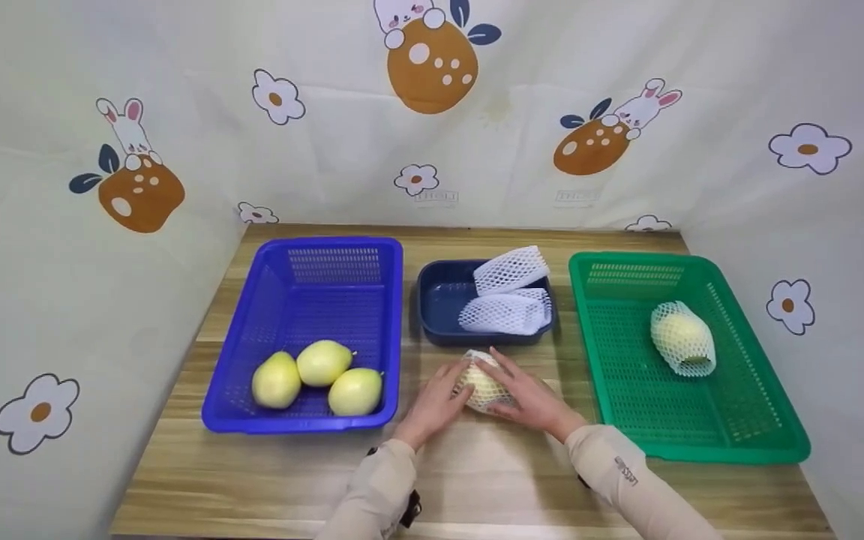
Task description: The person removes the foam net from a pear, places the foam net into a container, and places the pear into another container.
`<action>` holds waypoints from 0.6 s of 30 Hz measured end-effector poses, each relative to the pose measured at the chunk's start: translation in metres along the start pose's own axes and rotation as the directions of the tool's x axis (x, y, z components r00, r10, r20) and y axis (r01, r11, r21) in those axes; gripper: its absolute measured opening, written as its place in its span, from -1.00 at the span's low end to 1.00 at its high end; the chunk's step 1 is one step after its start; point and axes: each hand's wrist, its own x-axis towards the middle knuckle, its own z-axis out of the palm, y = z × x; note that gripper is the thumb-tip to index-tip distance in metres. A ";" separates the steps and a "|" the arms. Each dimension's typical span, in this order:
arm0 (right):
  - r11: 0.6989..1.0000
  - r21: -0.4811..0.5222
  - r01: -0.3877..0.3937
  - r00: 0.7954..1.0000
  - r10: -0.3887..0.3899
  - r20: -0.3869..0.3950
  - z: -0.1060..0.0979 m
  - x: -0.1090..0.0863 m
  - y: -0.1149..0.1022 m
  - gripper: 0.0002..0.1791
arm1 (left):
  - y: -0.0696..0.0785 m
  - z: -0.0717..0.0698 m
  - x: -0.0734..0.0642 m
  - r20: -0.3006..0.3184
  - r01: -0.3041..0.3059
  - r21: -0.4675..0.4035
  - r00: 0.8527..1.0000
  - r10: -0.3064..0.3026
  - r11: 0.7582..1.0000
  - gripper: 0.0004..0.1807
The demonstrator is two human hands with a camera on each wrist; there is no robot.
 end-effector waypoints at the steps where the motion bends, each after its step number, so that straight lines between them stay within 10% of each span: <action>1: 1.000 -0.005 0.007 1.000 -0.007 -0.017 0.001 0.000 0.000 -0.24 | 0.000 0.000 0.000 -0.007 -0.004 -0.006 1.000 0.004 1.000 -0.53; 10: 0.997 -0.016 0.075 0.977 -0.077 -0.201 0.002 -0.004 0.004 -0.45 | -0.005 0.000 0.006 -0.081 -0.004 -0.077 0.997 -0.002 0.997 -0.65; 18: 0.997 -0.004 -0.071 0.997 0.071 -0.036 0.005 -0.007 0.004 -0.16 | -0.009 0.003 0.012 -0.054 0.006 -0.085 0.998 -0.011 0.996 -0.57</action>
